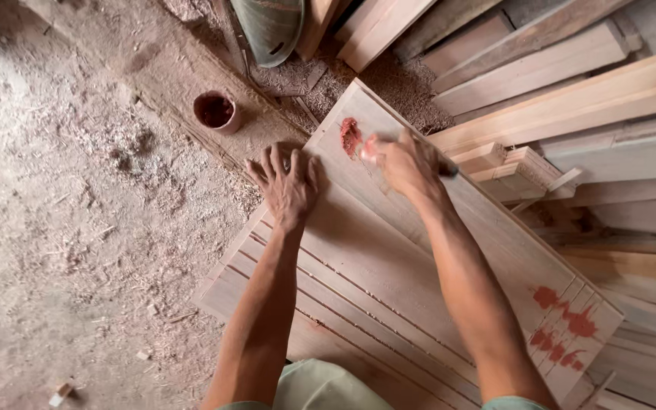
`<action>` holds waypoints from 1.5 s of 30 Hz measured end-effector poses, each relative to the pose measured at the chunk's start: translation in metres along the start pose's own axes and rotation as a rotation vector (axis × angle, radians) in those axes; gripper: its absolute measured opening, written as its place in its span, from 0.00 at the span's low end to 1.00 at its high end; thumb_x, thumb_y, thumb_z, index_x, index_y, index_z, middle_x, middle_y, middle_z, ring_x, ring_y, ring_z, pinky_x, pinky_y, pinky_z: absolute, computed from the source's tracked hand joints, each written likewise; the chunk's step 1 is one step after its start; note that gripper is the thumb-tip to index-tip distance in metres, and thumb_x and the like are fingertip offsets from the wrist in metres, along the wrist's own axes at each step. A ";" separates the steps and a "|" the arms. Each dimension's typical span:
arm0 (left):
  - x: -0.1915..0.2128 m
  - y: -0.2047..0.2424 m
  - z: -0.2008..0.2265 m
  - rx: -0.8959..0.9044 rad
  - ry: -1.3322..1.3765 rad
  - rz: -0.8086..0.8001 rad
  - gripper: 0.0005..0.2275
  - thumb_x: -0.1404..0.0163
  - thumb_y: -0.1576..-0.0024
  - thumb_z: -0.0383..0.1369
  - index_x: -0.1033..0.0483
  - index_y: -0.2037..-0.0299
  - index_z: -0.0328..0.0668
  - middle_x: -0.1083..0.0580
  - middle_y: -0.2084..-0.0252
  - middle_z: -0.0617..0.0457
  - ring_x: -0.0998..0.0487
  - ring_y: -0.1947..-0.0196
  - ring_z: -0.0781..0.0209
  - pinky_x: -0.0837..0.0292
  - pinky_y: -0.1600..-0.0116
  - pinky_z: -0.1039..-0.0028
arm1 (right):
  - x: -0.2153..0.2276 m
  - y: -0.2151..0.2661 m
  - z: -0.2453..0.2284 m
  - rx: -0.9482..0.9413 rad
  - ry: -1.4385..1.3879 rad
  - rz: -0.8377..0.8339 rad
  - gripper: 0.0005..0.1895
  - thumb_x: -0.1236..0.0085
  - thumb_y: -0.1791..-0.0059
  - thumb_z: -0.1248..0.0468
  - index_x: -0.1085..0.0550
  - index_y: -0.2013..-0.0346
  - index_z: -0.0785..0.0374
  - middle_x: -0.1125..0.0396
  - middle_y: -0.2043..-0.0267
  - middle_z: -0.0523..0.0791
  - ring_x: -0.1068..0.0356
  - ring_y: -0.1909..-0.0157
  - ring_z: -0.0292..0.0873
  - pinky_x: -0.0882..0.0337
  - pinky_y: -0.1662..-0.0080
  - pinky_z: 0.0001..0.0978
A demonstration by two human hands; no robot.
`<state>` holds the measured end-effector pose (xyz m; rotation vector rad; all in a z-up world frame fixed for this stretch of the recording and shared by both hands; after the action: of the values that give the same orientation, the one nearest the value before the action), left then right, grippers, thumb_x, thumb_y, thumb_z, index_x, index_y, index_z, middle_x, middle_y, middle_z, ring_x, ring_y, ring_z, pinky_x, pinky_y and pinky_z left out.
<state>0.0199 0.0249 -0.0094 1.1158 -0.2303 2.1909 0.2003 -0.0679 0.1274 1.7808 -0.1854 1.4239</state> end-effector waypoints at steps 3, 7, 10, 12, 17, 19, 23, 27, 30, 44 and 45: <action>-0.001 0.002 -0.001 0.002 0.029 0.008 0.21 0.68 0.33 0.52 0.26 0.47 0.50 0.41 0.30 0.32 0.48 0.27 0.32 0.71 0.28 0.31 | 0.000 -0.002 -0.018 -0.134 -0.072 -0.002 0.16 0.52 0.42 0.57 0.26 0.40 0.44 0.38 0.46 0.61 0.28 0.59 0.53 0.24 0.60 0.45; -0.001 0.001 -0.001 -0.007 -0.010 0.015 0.22 0.67 0.33 0.53 0.27 0.43 0.50 0.41 0.31 0.31 0.47 0.28 0.31 0.70 0.28 0.30 | -0.012 -0.021 -0.046 -0.251 -0.119 0.002 0.21 0.55 0.46 0.68 0.26 0.40 0.49 0.42 0.44 0.65 0.26 0.65 0.55 0.19 0.66 0.42; -0.002 0.004 -0.006 0.007 0.006 0.016 0.24 0.68 0.32 0.52 0.27 0.40 0.48 0.40 0.30 0.31 0.47 0.27 0.30 0.71 0.27 0.31 | -0.028 -0.011 -0.063 -0.100 0.035 -0.025 0.13 0.53 0.42 0.65 0.23 0.47 0.60 0.33 0.49 0.59 0.25 0.65 0.50 0.20 0.67 0.43; -0.001 0.004 -0.004 0.014 0.020 0.028 0.24 0.68 0.31 0.53 0.28 0.40 0.46 0.40 0.29 0.31 0.46 0.26 0.30 0.71 0.26 0.32 | -0.027 0.002 -0.064 -0.020 0.133 -0.026 0.11 0.51 0.44 0.66 0.21 0.53 0.58 0.28 0.53 0.54 0.24 0.61 0.52 0.21 0.62 0.45; 0.009 -0.002 -0.001 -0.016 0.025 0.040 0.25 0.68 0.33 0.51 0.26 0.41 0.44 0.39 0.33 0.27 0.46 0.29 0.26 0.73 0.30 0.29 | -0.002 -0.022 -0.050 -0.155 0.040 -0.138 0.11 0.50 0.46 0.65 0.20 0.55 0.53 0.25 0.60 0.50 0.23 0.62 0.52 0.23 0.60 0.46; 0.008 -0.001 -0.002 -0.021 0.044 0.015 0.25 0.69 0.32 0.52 0.27 0.41 0.44 0.40 0.31 0.27 0.47 0.28 0.26 0.73 0.29 0.29 | 0.007 -0.045 -0.049 -0.096 -0.007 -0.028 0.11 0.49 0.45 0.63 0.18 0.61 0.56 0.24 0.61 0.51 0.23 0.58 0.53 0.24 0.56 0.49; -0.004 0.001 -0.007 0.047 0.044 -0.098 0.26 0.72 0.32 0.53 0.27 0.39 0.46 0.40 0.28 0.34 0.48 0.24 0.31 0.74 0.25 0.30 | -0.016 -0.055 -0.061 -0.218 0.001 -0.061 0.12 0.51 0.45 0.62 0.19 0.60 0.57 0.25 0.62 0.52 0.23 0.60 0.53 0.23 0.56 0.48; -0.005 0.003 -0.009 0.009 0.076 -0.076 0.26 0.72 0.32 0.51 0.28 0.37 0.46 0.41 0.27 0.33 0.50 0.25 0.28 0.74 0.28 0.28 | -0.017 -0.036 -0.077 -0.158 0.115 -0.035 0.10 0.49 0.48 0.59 0.19 0.63 0.54 0.27 0.63 0.54 0.25 0.61 0.58 0.24 0.61 0.54; -0.003 -0.008 -0.009 -0.012 0.089 -0.055 0.25 0.71 0.32 0.51 0.28 0.38 0.46 0.41 0.28 0.32 0.50 0.26 0.27 0.74 0.29 0.28 | 0.004 -0.050 -0.077 -0.347 -0.066 -0.143 0.13 0.52 0.49 0.61 0.18 0.68 0.50 0.24 0.64 0.45 0.22 0.62 0.53 0.22 0.57 0.48; -0.012 -0.003 -0.012 0.029 0.120 -0.195 0.28 0.75 0.34 0.52 0.28 0.38 0.47 0.44 0.27 0.31 0.55 0.26 0.26 0.79 0.30 0.28 | -0.011 -0.060 -0.072 -0.262 -0.122 -0.118 0.17 0.56 0.48 0.61 0.20 0.74 0.53 0.22 0.65 0.46 0.22 0.61 0.49 0.24 0.54 0.44; -0.012 -0.005 -0.013 0.021 0.111 -0.168 0.28 0.75 0.33 0.53 0.28 0.38 0.47 0.44 0.27 0.31 0.55 0.26 0.27 0.79 0.30 0.28 | -0.012 -0.058 -0.079 -0.172 -0.060 -0.015 0.17 0.56 0.50 0.62 0.20 0.77 0.53 0.22 0.65 0.45 0.22 0.60 0.47 0.23 0.53 0.42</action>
<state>0.0197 0.0287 -0.0268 0.9842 -0.0625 2.1010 0.1707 0.0183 0.0889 1.6810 -0.3159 1.3044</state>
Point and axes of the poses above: each hand's wrist, its own y-axis away from the middle knuckle, its own x-axis out of the back of the hand, z = x × y, the point moved 3 cm from there along -y, towards the middle knuckle
